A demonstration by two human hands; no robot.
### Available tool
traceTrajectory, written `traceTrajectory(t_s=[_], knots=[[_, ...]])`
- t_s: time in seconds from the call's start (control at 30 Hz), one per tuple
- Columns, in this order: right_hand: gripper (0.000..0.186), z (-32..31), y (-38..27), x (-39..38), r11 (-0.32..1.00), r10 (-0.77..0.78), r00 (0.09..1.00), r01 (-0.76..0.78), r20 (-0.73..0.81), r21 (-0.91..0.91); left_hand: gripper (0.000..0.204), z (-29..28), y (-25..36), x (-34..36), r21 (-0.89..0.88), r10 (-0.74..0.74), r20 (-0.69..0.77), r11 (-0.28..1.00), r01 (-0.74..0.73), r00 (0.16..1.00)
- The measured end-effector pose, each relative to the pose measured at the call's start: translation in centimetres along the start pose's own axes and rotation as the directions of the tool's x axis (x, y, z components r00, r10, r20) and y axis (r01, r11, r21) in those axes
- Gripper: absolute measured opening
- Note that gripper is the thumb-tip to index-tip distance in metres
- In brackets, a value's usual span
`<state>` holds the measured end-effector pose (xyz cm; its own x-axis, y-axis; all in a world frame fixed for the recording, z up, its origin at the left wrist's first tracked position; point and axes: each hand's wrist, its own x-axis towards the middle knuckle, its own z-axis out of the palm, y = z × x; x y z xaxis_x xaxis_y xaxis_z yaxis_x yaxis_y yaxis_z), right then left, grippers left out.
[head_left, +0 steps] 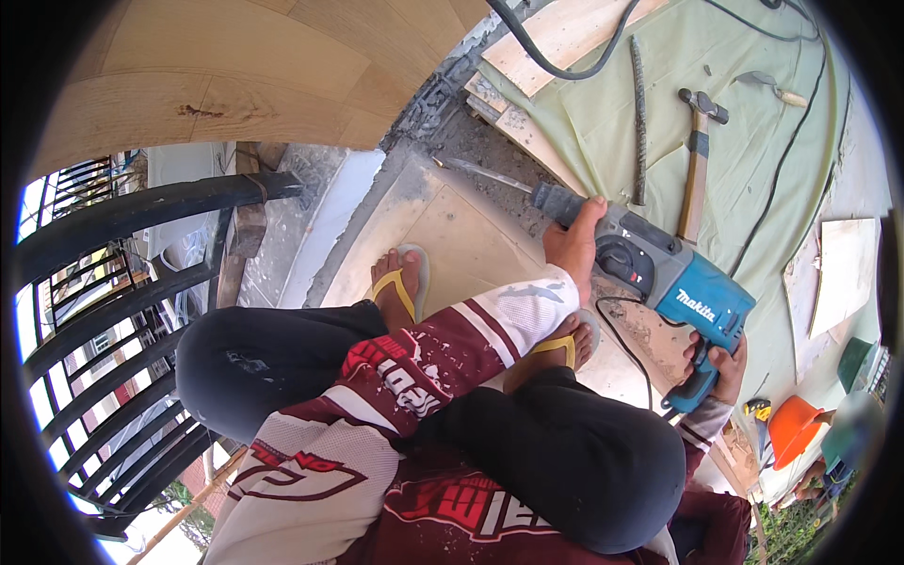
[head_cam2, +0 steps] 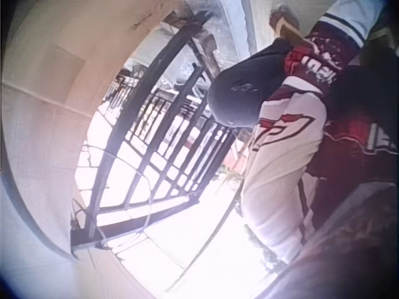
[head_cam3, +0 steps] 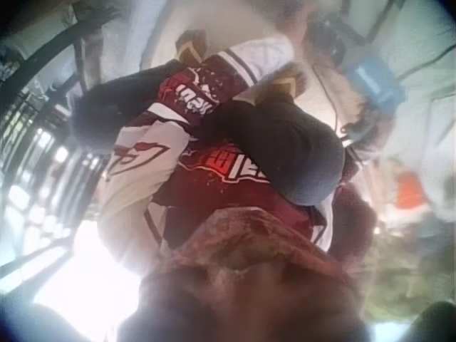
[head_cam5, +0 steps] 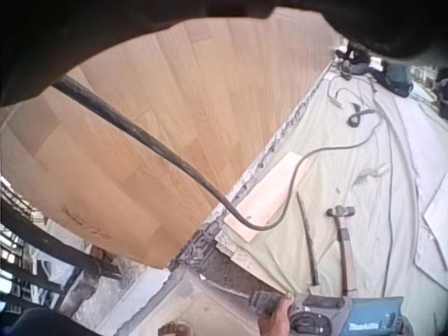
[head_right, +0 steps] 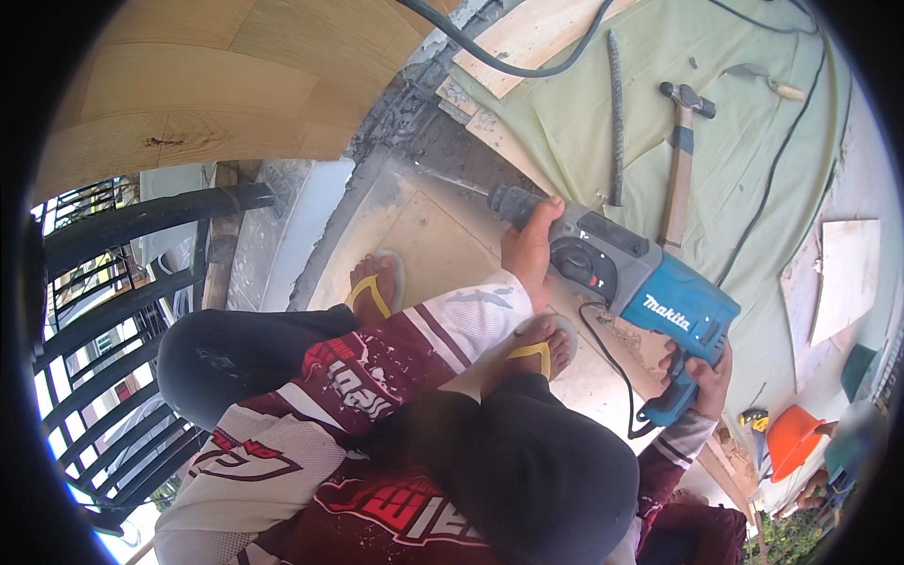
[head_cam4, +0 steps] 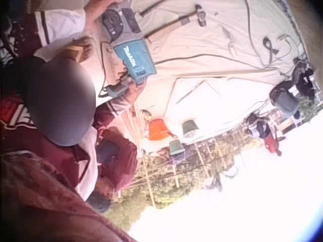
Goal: The person uses a hammer and chisel to chip away at a concrete edge, then uses a reciprocating saw to cut along the same line. The person repeats chiseling and sawing to clear the area.
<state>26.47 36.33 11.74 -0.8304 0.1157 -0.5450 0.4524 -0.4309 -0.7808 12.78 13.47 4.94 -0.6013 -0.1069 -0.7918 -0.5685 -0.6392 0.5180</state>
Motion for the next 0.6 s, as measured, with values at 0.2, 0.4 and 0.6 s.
traceTrajectory(t_s=[0.2,0.4,0.6], knots=[[0.067,-5.3,4.3,-9.4,0.999,-0.024,0.953,0.014,-0.302,-0.035,0.036,1.8,-6.1,-1.6,0.165,-0.151,0.112,0.977,0.131,0.982],[0.059,-1.4,7.3,-6.8,0.995,0.004,0.977,0.018,-0.214,0.1,0.026,-1.6,-4.4,1.8,0.175,-0.147,0.054,0.975,0.135,0.988],[0.054,5.1,8.7,-1.8,0.998,0.019,0.993,-0.012,-0.113,0.06,0.03,-5.0,2.7,6.2,0.16,-0.023,0.093,0.987,0.008,0.995]])
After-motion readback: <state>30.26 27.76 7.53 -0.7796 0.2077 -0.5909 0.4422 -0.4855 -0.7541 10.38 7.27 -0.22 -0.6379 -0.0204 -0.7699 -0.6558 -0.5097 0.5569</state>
